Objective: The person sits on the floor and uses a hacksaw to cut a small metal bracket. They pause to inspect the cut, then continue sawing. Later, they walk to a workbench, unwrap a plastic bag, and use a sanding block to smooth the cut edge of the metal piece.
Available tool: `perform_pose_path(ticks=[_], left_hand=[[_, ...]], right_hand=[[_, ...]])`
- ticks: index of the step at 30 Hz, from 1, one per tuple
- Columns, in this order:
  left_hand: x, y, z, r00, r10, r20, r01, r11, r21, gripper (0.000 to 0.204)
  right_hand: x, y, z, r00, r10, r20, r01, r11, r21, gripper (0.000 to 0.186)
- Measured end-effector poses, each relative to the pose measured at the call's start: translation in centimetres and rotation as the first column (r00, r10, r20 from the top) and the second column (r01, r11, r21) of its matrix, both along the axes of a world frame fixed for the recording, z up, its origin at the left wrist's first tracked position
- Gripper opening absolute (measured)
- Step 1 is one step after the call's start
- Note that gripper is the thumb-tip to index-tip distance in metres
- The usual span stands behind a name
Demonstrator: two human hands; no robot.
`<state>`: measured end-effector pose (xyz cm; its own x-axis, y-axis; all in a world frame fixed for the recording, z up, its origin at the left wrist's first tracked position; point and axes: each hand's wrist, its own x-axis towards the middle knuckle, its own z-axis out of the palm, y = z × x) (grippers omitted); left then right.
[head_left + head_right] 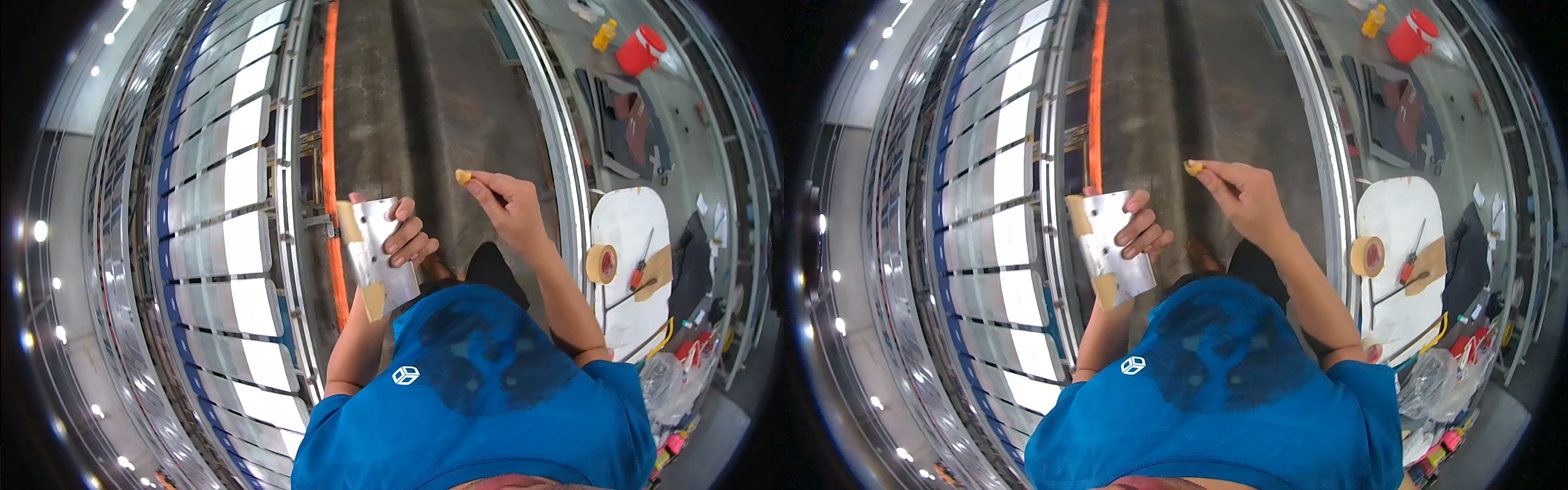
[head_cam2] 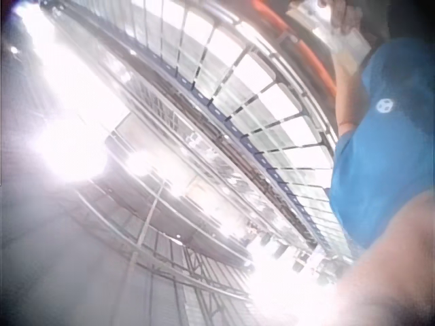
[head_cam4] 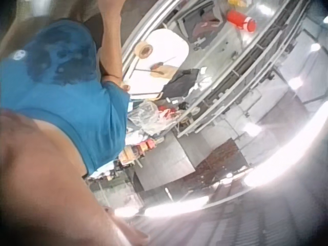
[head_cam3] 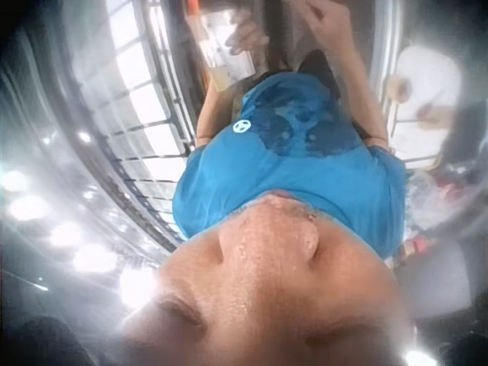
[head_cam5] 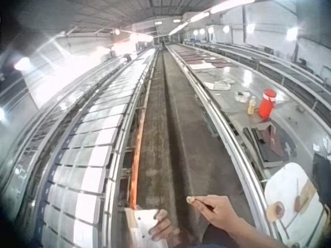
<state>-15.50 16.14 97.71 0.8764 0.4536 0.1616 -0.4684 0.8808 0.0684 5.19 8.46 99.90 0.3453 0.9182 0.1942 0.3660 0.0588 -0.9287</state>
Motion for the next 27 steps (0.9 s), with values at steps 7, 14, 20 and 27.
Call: perform_pose_path(ticks=[7,14,20,27], left_hand=[[10.6,8.1,14.2,0.924,0.036,0.380,-0.240,0.829,0.505,0.066],[19.4,16.4,18.2,0.941,0.034,0.337,-0.276,0.653,0.706,0.061],[27.2,27.7,9.3,0.977,0.066,0.205,-0.195,0.675,0.712,0.060],[25.5,36.6,-2.6,0.976,-0.070,-0.205,0.101,0.985,0.143,0.066]], right_hand=[[10.9,4.2,-7.6,0.969,-0.233,-0.082,0.215,0.959,-0.184,0.030],[18.1,15.8,-11.3,0.999,-0.037,0.029,0.044,0.942,-0.334,0.023],[29.0,24.2,-26.4,0.847,-0.256,0.465,0.458,0.795,-0.397,0.027],[27.2,35.1,-11.1,0.938,0.018,-0.346,-0.128,0.946,-0.299,0.039]])
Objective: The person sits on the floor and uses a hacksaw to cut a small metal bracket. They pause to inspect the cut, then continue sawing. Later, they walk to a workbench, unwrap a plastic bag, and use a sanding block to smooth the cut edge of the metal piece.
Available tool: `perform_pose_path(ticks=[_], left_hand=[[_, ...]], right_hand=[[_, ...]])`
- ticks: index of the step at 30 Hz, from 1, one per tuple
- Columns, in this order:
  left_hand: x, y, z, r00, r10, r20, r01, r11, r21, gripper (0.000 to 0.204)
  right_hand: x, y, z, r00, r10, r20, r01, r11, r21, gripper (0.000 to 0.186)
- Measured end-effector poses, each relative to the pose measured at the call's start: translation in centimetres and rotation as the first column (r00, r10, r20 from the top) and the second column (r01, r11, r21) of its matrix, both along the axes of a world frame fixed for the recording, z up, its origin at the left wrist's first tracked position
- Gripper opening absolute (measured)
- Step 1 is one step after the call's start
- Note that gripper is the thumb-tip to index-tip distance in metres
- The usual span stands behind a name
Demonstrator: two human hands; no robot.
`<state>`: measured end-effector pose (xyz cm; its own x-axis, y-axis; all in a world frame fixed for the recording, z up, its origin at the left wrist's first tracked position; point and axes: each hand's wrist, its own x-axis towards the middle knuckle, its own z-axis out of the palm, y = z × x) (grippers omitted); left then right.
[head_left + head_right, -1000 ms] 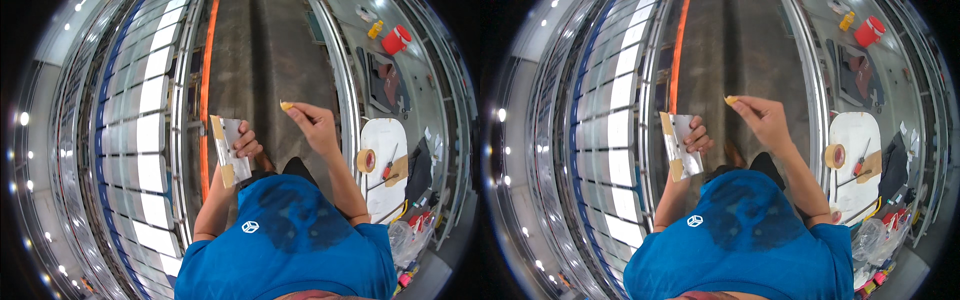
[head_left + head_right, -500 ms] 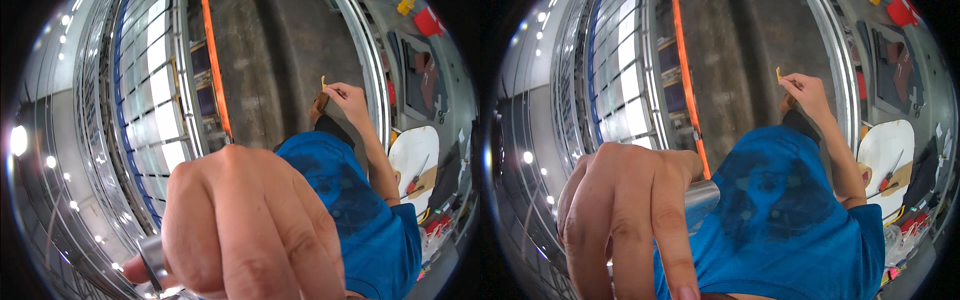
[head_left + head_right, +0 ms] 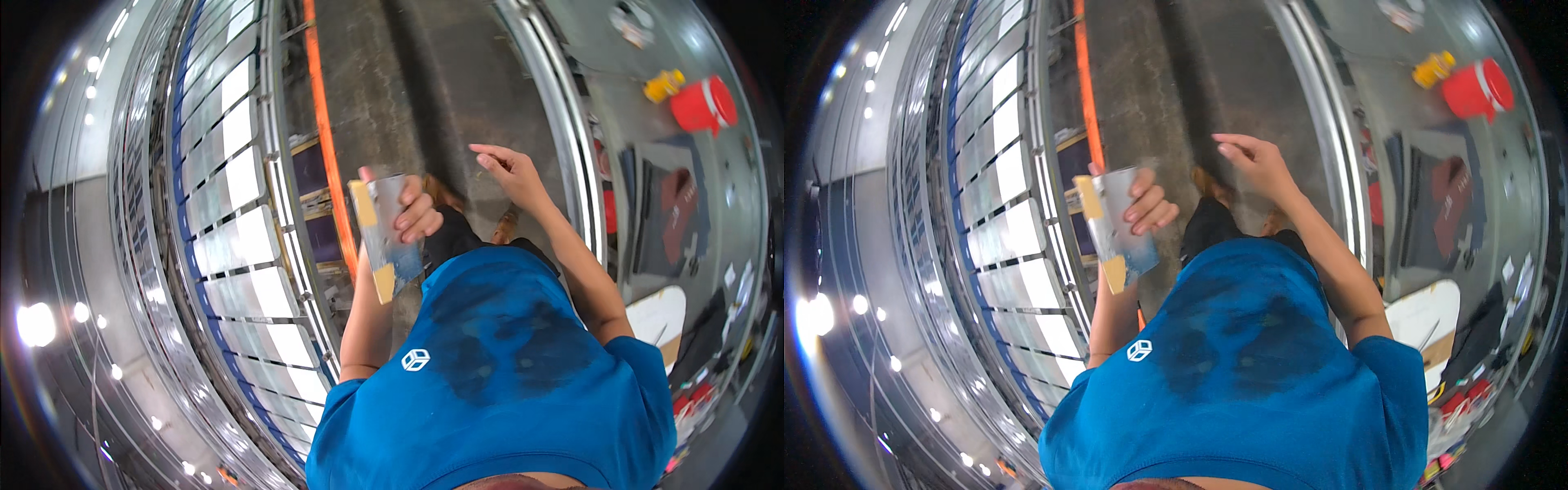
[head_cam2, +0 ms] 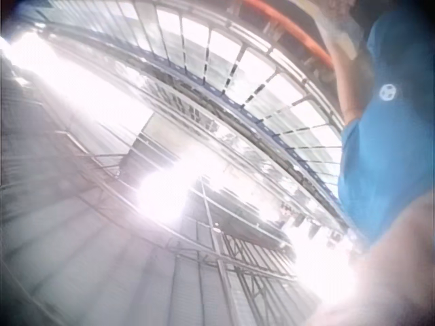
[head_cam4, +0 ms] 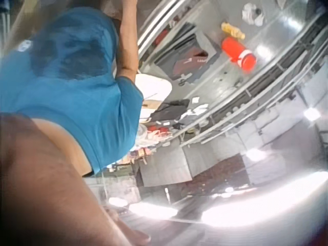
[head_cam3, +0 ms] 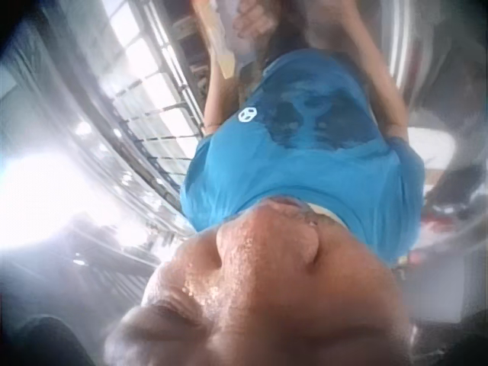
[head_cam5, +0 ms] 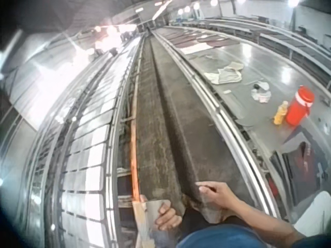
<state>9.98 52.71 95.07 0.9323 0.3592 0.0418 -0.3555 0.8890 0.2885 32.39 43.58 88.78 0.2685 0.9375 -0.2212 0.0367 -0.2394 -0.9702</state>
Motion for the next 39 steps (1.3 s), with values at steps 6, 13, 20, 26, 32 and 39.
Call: perform_pose_path(ticks=[6,13,20,26,32,39], left_hand=[[3.2,10.6,-2.5,0.992,-0.076,-0.099,0.069,0.995,-0.069,0.062],[3.3,22.8,-0.9,0.938,-0.087,-0.335,0.071,0.996,-0.057,0.042],[3.7,33.3,-0.9,0.945,0.002,-0.328,-0.030,0.996,-0.079,0.067],[6.5,41.2,-2.3,0.836,0.073,-0.544,-0.283,0.907,-0.312,0.044],[7.6,53.2,-10.6,0.989,0.128,0.079,-0.083,0.902,-0.424,0.019],[16.2,63.8,-11.0,0.993,0.018,0.120,0.022,0.948,-0.319,0.015]], right_hand=[[-1.2,15.3,12.4,0.940,0.327,0.101,-0.341,0.915,0.215,0.030],[-0.1,30.6,14.7,0.774,0.469,0.424,-0.592,0.774,0.225,0.013],[-1.4,39.4,12.2,0.594,-0.152,0.790,-0.570,0.613,0.546,0.014],[-0.3,43.8,9.5,0.767,-0.053,0.639,-0.414,0.720,0.557,0.015],[6.9,48.6,7.2,0.928,-0.003,0.374,-0.172,0.883,0.436,0.010],[19.8,54.1,-7.9,0.896,-0.439,-0.067,0.437,0.899,-0.036,0.021]])
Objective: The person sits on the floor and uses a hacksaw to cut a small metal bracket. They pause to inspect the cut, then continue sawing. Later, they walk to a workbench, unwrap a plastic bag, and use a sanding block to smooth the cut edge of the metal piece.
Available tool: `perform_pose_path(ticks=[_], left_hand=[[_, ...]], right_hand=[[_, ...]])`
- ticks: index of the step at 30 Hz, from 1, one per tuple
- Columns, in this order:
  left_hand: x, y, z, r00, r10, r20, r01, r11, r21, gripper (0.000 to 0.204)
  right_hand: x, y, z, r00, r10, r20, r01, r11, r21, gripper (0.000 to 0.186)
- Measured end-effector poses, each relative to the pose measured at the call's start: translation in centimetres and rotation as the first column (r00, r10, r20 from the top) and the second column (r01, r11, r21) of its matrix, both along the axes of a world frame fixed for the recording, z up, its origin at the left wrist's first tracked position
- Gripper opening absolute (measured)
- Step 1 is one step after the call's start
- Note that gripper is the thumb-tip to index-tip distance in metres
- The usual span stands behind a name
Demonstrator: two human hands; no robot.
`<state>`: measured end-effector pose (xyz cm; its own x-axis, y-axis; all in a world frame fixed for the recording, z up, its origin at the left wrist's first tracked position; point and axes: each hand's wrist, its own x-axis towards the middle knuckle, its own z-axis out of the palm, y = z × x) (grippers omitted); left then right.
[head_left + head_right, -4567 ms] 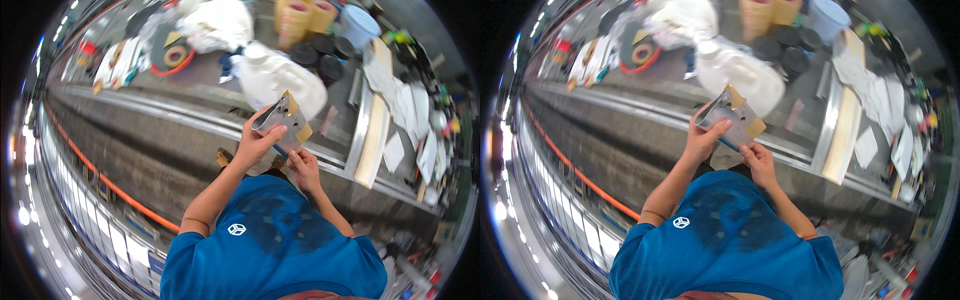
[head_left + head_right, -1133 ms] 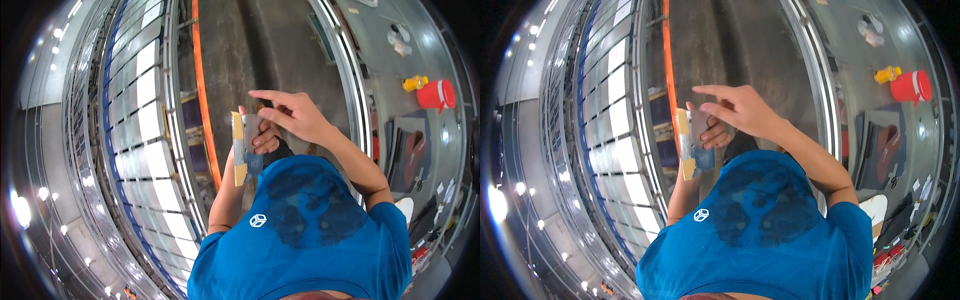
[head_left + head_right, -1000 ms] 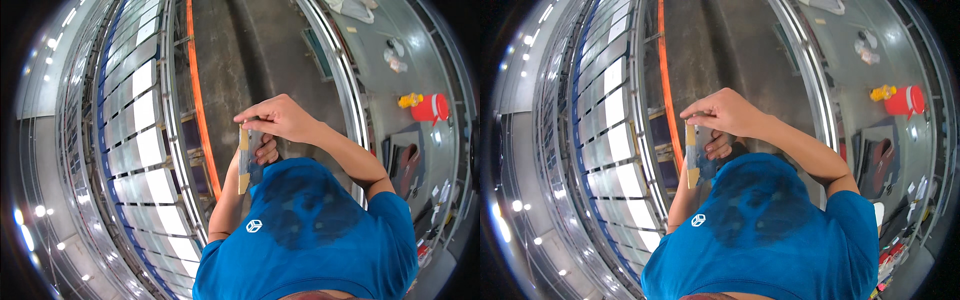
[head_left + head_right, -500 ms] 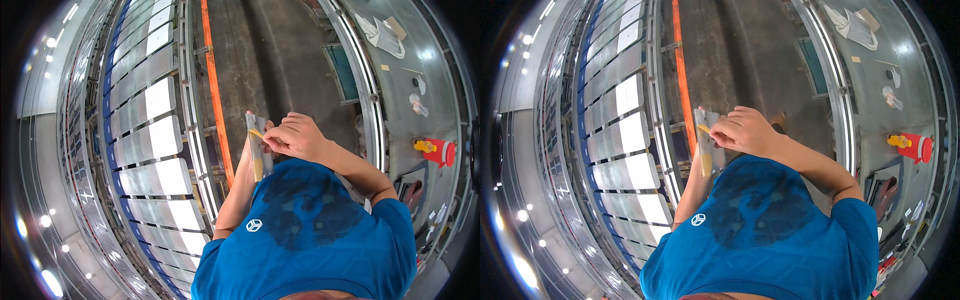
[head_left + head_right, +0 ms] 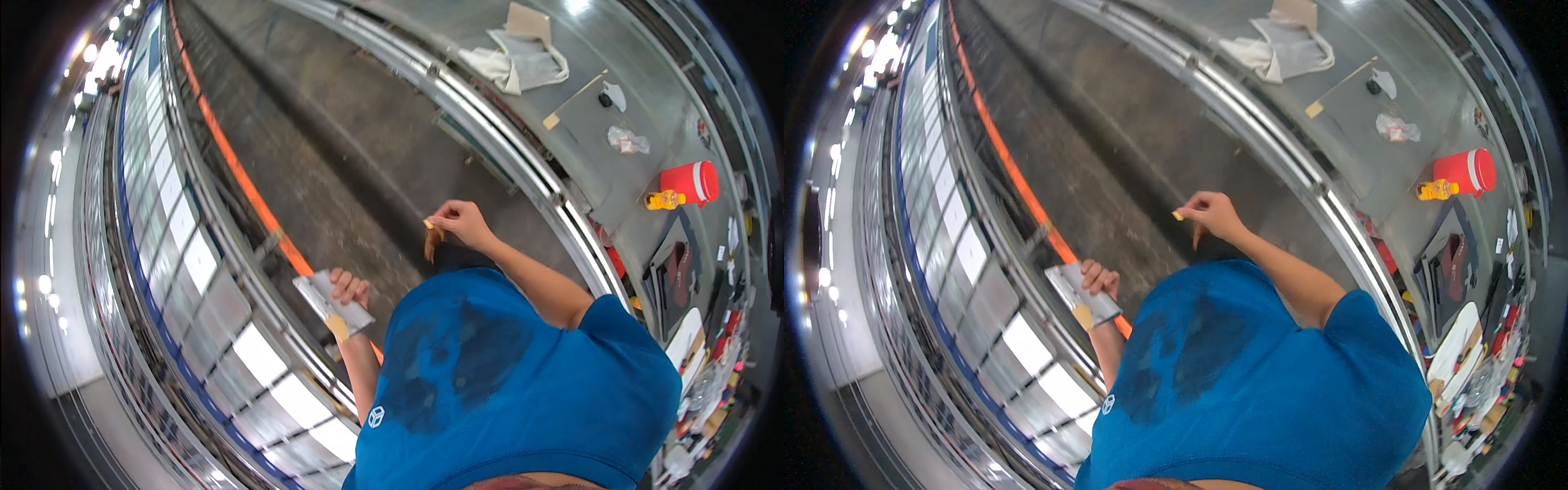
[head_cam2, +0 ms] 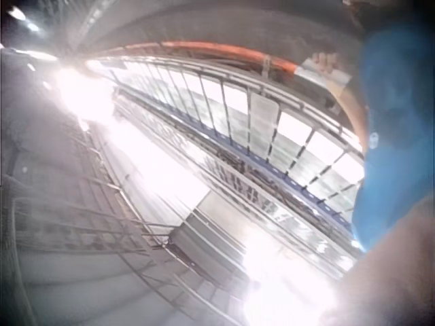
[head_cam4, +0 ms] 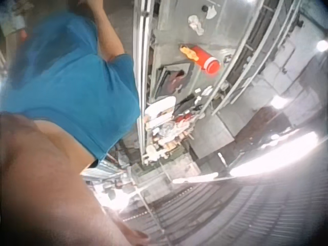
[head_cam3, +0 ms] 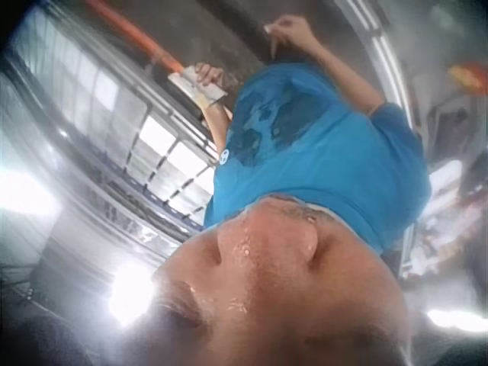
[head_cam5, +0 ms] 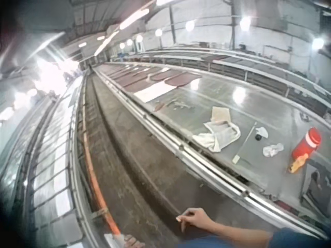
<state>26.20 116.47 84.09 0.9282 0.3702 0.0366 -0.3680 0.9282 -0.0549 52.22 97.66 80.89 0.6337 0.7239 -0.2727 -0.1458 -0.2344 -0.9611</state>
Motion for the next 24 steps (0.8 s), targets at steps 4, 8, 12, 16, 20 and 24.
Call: perform_pose_path(ticks=[4,8,12,16,20,24], left_hand=[[7.2,4.9,0.5,0.992,-0.123,-0.029,0.123,0.992,-0.008,0.017],[13.9,8.1,3.6,0.965,-0.205,-0.161,0.208,0.978,0.002,0.037],[19.5,10.9,3.3,0.930,-0.336,-0.151,0.342,0.939,0.015,0.041],[25.8,12.0,1.7,0.858,-0.502,-0.113,0.500,0.865,-0.047,0.033],[29.7,14.2,2.7,0.823,-0.529,-0.207,0.534,0.845,-0.040,0.031],[32.1,19.2,1.7,0.812,-0.508,-0.286,0.501,0.859,-0.103,0.035]], right_hand=[[5.3,-1.9,-9.3,0.927,-0.360,0.101,0.363,0.932,-0.017,0.025],[6.3,-7.8,-14.5,0.913,-0.404,0.056,0.392,0.832,-0.392,0.025],[4.9,-11.2,-15.0,0.803,-0.584,0.121,0.511,0.569,-0.645,0.026],[1.1,-17.3,-16.5,0.732,-0.643,0.224,0.562,0.385,-0.732,0.037],[-5.7,-27.5,-26.7,0.955,-0.293,0.052,0.117,0.208,-0.971,0.036],[-7.6,-29.4,-29.5,0.853,-0.479,-0.209,-0.125,0.202,-0.971,0.029]])
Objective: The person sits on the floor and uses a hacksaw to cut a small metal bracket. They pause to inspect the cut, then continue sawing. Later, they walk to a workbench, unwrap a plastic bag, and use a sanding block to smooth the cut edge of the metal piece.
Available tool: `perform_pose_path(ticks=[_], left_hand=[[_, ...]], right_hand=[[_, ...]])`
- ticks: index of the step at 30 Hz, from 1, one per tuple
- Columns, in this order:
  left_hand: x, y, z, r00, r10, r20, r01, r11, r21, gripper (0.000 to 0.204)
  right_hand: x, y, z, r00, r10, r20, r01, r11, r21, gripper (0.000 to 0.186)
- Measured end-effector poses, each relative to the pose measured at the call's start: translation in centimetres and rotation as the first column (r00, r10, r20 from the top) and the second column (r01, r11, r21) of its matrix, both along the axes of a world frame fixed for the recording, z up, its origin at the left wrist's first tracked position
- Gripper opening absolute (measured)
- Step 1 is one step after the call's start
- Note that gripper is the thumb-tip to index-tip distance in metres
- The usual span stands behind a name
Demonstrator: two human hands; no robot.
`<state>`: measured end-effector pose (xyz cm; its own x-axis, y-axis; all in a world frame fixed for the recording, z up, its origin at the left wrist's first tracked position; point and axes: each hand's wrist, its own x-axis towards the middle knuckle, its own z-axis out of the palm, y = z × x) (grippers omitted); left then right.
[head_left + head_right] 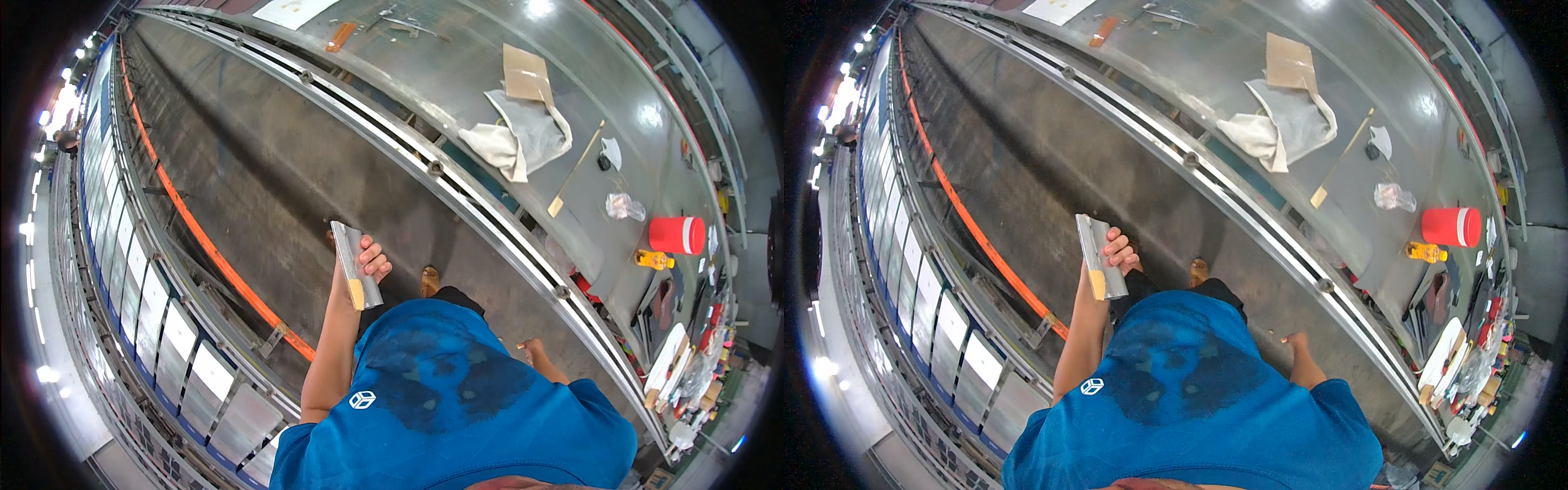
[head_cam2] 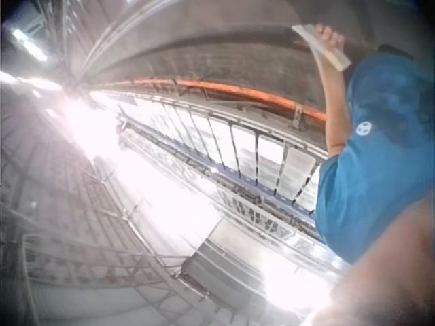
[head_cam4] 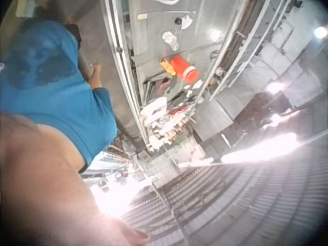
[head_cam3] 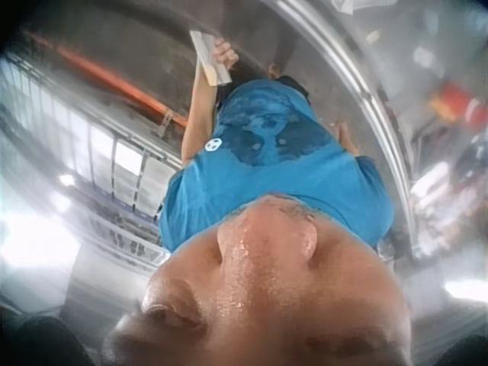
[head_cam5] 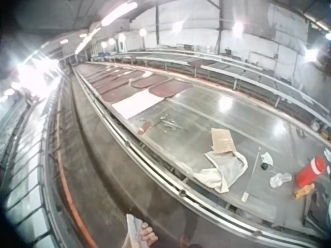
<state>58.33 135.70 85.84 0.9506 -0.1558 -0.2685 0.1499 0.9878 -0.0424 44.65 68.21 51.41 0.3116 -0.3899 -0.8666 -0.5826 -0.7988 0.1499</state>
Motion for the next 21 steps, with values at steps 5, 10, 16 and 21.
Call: perform_pose_path(ticks=[5,10,16,21], left_hand=[[2.9,7.6,-1.1,0.980,0.059,-0.192,-0.030,0.988,0.153,0.051],[4.0,17.4,3.7,0.834,0.256,-0.490,0.034,0.861,0.508,0.045],[5.1,28.1,1.4,0.834,0.370,-0.410,-0.147,0.865,0.481,0.042],[6.9,32.8,1.3,0.744,0.491,-0.453,-0.211,0.816,0.538,0.041]], right_hand=[[7.1,17.5,4.2,0.993,-0.016,0.119,-0.024,0.946,0.322,0.022],[22.9,43.4,19.3,0.916,-0.401,0.009,0.310,0.721,0.620,0.023],[38.3,63.8,28.2,0.975,-0.176,0.132,-0.085,0.251,0.964,0.024],[52.0,74.5,27.5,0.871,-0.300,0.388,-0.299,0.301,0.905,0.028]])
